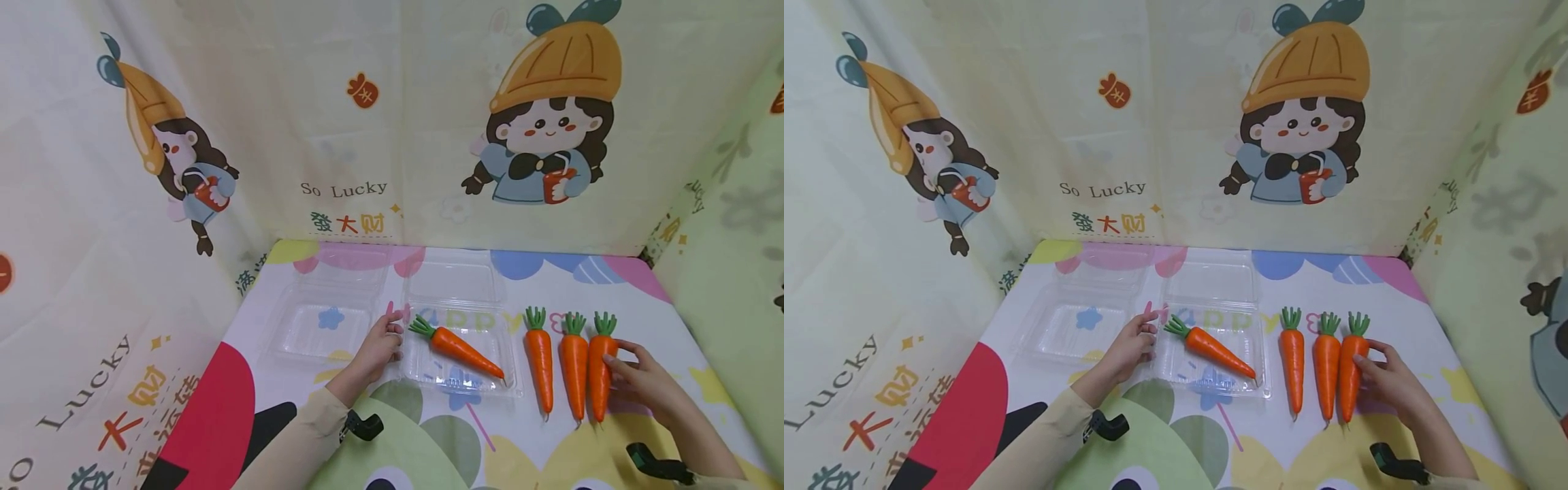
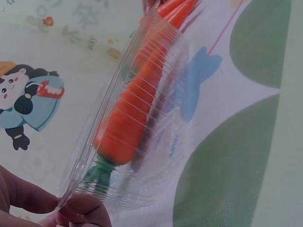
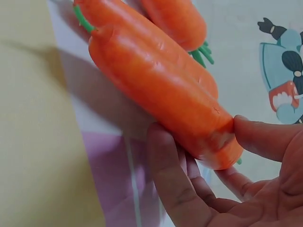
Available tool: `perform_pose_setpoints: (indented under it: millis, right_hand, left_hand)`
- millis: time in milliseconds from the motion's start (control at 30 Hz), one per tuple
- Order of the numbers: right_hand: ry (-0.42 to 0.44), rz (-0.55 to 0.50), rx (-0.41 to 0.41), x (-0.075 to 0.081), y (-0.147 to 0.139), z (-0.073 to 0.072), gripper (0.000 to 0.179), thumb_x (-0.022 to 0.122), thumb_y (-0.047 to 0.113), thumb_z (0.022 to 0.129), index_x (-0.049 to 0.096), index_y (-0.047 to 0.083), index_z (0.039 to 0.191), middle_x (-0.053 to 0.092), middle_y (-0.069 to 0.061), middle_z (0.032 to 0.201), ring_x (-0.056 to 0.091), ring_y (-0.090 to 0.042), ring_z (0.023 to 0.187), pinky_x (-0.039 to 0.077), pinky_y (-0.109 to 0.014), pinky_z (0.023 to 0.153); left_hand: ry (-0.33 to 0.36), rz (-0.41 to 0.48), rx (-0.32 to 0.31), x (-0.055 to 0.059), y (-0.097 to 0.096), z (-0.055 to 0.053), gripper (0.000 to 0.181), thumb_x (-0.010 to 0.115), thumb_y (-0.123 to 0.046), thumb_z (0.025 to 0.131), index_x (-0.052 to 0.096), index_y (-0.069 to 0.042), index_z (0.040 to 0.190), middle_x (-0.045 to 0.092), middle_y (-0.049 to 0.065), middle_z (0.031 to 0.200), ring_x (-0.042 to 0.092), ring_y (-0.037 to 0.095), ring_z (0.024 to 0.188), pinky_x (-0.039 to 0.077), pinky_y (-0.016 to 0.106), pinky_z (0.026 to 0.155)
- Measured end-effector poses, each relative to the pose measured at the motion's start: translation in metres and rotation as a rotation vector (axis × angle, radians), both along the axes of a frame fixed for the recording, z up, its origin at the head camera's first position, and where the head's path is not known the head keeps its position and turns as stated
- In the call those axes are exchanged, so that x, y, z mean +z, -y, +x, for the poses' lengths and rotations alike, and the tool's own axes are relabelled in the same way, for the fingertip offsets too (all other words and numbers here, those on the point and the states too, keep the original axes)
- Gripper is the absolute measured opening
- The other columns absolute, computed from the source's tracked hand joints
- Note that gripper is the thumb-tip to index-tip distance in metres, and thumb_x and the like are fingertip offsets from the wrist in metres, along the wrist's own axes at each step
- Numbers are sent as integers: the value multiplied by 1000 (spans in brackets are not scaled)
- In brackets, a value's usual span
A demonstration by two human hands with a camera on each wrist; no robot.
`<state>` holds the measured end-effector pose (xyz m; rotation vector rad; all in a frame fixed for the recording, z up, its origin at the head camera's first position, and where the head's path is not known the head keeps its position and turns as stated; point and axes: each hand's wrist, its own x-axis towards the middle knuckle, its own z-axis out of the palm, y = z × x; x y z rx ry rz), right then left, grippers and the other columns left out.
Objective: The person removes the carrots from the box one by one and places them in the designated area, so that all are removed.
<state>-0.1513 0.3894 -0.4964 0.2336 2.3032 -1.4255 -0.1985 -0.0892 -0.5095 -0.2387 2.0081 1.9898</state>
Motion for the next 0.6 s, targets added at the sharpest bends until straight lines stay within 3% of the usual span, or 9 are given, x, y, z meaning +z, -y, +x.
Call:
perform_pose_setpoints:
  millis: [267, 333, 467, 600]
  right_hand:
    - [14, 21, -24, -4, 4, -1, 81, 41, 36, 111, -4, -16, 153, 31, -50, 140, 68, -11, 93, 62, -32, 83]
    - [8, 14, -35, -5, 5, 0, 80, 42, 36, 111, -2, -16, 153, 36, -48, 138, 69, -7, 91, 62, -30, 82]
    - [-17, 11, -54, -4, 7, 1, 75, 42, 36, 111, 6, -15, 153, 58, -32, 125, 67, 0, 86, 61, -27, 79]
    - [-38, 24, -54, -2, 9, 0, 70, 40, 36, 111, 15, -15, 152, 63, -24, 122, 65, 3, 87, 60, -26, 78]
  left_hand:
    - [3, -11, 2, 1, -1, 1, 63, 47, 9, 90, 41, -3, 151, 46, 10, 112, 43, 20, 86, 46, 25, 62]
    - [1, -11, 1, 1, 0, 2, 62, 47, 8, 90, 41, -3, 151, 46, 11, 113, 43, 20, 87, 47, 25, 62]
    - [1, -7, 0, 1, 0, 1, 63, 46, 9, 90, 41, -3, 152, 46, 11, 113, 43, 19, 87, 46, 25, 62]
    - [2, 3, 5, 1, 0, 1, 63, 45, 10, 90, 41, -2, 152, 45, 9, 111, 42, 18, 84, 45, 25, 60]
